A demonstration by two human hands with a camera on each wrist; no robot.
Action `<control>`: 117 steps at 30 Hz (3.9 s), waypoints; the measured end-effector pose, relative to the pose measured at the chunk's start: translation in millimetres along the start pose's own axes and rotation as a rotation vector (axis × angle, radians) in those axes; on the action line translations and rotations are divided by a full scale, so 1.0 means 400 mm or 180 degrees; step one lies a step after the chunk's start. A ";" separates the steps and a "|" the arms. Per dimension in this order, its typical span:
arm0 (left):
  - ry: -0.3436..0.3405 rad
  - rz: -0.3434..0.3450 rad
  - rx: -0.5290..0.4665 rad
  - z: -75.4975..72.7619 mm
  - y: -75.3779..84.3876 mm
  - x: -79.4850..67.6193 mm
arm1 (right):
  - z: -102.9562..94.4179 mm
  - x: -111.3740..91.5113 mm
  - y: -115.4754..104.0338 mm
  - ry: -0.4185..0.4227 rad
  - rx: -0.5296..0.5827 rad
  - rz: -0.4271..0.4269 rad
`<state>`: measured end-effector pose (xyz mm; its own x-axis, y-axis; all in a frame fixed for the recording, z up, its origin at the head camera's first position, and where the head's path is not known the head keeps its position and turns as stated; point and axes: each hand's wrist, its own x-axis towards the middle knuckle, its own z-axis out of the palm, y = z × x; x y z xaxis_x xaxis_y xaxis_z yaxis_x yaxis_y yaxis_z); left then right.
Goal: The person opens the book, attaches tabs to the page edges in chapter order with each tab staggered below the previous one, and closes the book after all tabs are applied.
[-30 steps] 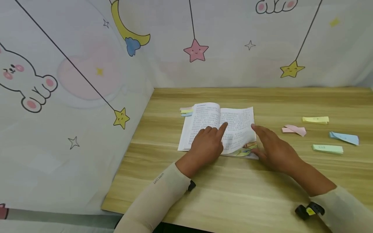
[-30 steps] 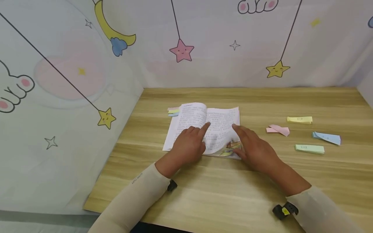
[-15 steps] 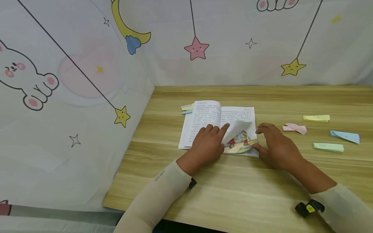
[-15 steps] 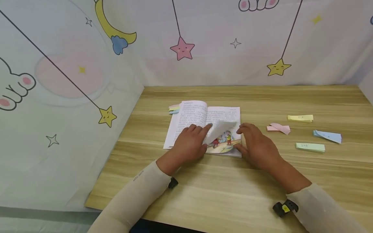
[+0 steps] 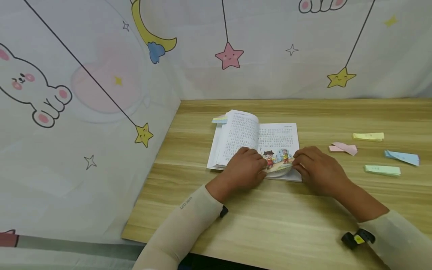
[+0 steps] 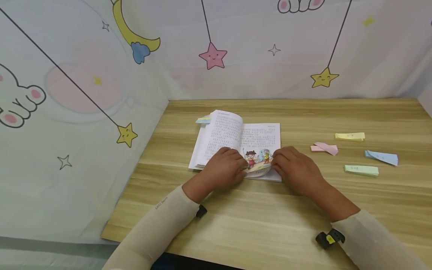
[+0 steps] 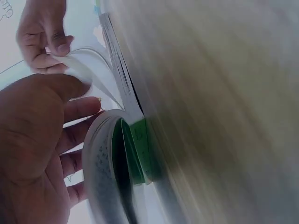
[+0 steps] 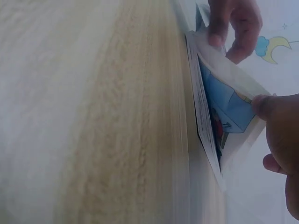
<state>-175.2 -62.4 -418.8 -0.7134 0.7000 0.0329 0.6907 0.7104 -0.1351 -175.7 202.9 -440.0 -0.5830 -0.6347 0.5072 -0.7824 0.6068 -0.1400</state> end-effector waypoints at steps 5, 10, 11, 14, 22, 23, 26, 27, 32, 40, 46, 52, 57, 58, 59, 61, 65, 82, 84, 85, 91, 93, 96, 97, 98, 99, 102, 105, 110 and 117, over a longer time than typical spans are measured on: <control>0.0014 -0.0304 -0.0045 0.006 0.006 0.005 | -0.005 0.000 -0.008 0.0082 -0.0046 0.0179; 0.0629 -0.0679 -0.0113 0.006 0.004 0.013 | -0.005 -0.010 -0.007 -0.0041 -0.0116 0.0340; 0.0747 -0.0744 -0.0017 0.004 0.001 0.013 | -0.004 -0.011 -0.005 -0.0097 -0.0103 0.0302; 0.0803 -0.0678 0.0426 -0.003 -0.006 0.011 | -0.001 -0.013 0.003 -0.0198 -0.0089 0.0052; -0.0135 -0.0073 0.0235 -0.007 0.010 0.003 | -0.001 -0.009 -0.003 -0.0029 0.0012 -0.0059; -0.0177 -0.0129 0.0132 -0.006 0.012 0.002 | 0.000 -0.008 -0.005 -0.0003 0.0012 -0.0030; -0.0093 -0.0333 0.0037 -0.004 0.011 0.002 | 0.001 -0.009 -0.011 0.0068 -0.0035 0.0136; -0.0015 -0.0406 0.0007 -0.003 0.011 0.002 | 0.001 -0.010 -0.013 0.0076 -0.0061 0.0213; 0.0552 -0.0873 -0.0024 0.003 0.003 -0.002 | 0.007 -0.019 -0.013 -0.0010 -0.0080 0.0312; 0.0268 -0.0213 0.0542 -0.005 0.002 -0.017 | 0.016 -0.025 -0.006 -0.0299 -0.0027 0.0000; 0.0043 -0.0347 0.0186 0.001 0.009 -0.021 | 0.011 -0.018 -0.007 -0.0177 -0.0053 -0.0088; 0.0038 -0.0629 0.0025 0.010 0.007 -0.015 | 0.005 -0.012 -0.013 -0.0029 -0.0085 0.0045; 0.0639 -0.0909 -0.0094 0.011 0.004 -0.009 | 0.007 -0.019 -0.015 0.0068 -0.0076 0.0249; 0.0768 -0.0984 -0.0079 0.010 0.004 -0.009 | 0.008 -0.022 -0.013 0.0037 -0.0068 0.0213; 0.0844 -0.1059 -0.0041 0.009 0.002 -0.010 | 0.009 -0.025 -0.011 0.0005 -0.0060 0.0159; 0.0864 -0.1192 0.0098 0.004 0.001 -0.012 | 0.013 -0.030 -0.008 -0.0076 -0.0029 0.0027; 0.0489 -0.0934 0.0463 -0.004 -0.003 -0.016 | 0.015 -0.033 -0.005 -0.0128 0.0010 -0.0112; 0.0245 -0.0643 -0.0285 0.018 -0.001 -0.011 | 0.016 -0.026 -0.019 0.0206 -0.0093 0.0199; 0.0466 -0.0768 -0.0328 0.015 -0.002 -0.011 | 0.015 -0.026 -0.019 0.0225 -0.0125 0.0254; 0.0579 -0.0829 -0.0308 0.013 -0.003 -0.011 | 0.014 -0.027 -0.019 0.0198 -0.0136 0.0244; 0.0513 -0.0786 0.0385 -0.004 -0.006 -0.015 | 0.014 -0.028 -0.014 -0.0079 -0.0095 -0.0007; 0.0281 -0.0504 0.0451 -0.006 -0.004 -0.017 | 0.014 -0.028 -0.013 -0.0109 -0.0090 0.0007; 0.0049 -0.0196 0.0316 -0.004 0.000 -0.020 | 0.014 -0.025 -0.013 -0.0054 -0.0049 0.0026; 0.0033 -0.0185 0.0259 -0.004 0.001 -0.021 | 0.013 -0.024 -0.013 -0.0018 -0.0038 0.0020; 0.0046 -0.0219 0.0216 -0.002 0.002 -0.021 | 0.013 -0.022 -0.013 0.0016 -0.0024 0.0015; 0.0068 -0.0279 0.0186 -0.001 0.002 -0.021 | 0.012 -0.020 -0.013 0.0050 -0.0011 0.0015; 0.0114 -0.0512 0.0151 0.001 0.004 -0.022 | 0.011 -0.016 -0.013 0.0150 0.0004 -0.0004; 0.0033 -0.0683 0.0133 0.007 0.006 -0.019 | 0.009 -0.014 -0.016 0.0184 -0.0010 -0.0018; 0.0209 -0.0897 0.0068 0.013 0.007 -0.015 | 0.005 -0.014 -0.024 0.0167 -0.0110 0.0191; 0.0734 -0.1083 0.0319 0.013 0.000 -0.013 | 0.010 -0.021 -0.015 0.0009 -0.0070 0.0060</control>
<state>-171.9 -66.4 -424.0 -0.8459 0.4329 0.3116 0.3973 0.9012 -0.1735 -167.0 202.8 -446.8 -0.5971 -0.6216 0.5071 -0.7662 0.6291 -0.1309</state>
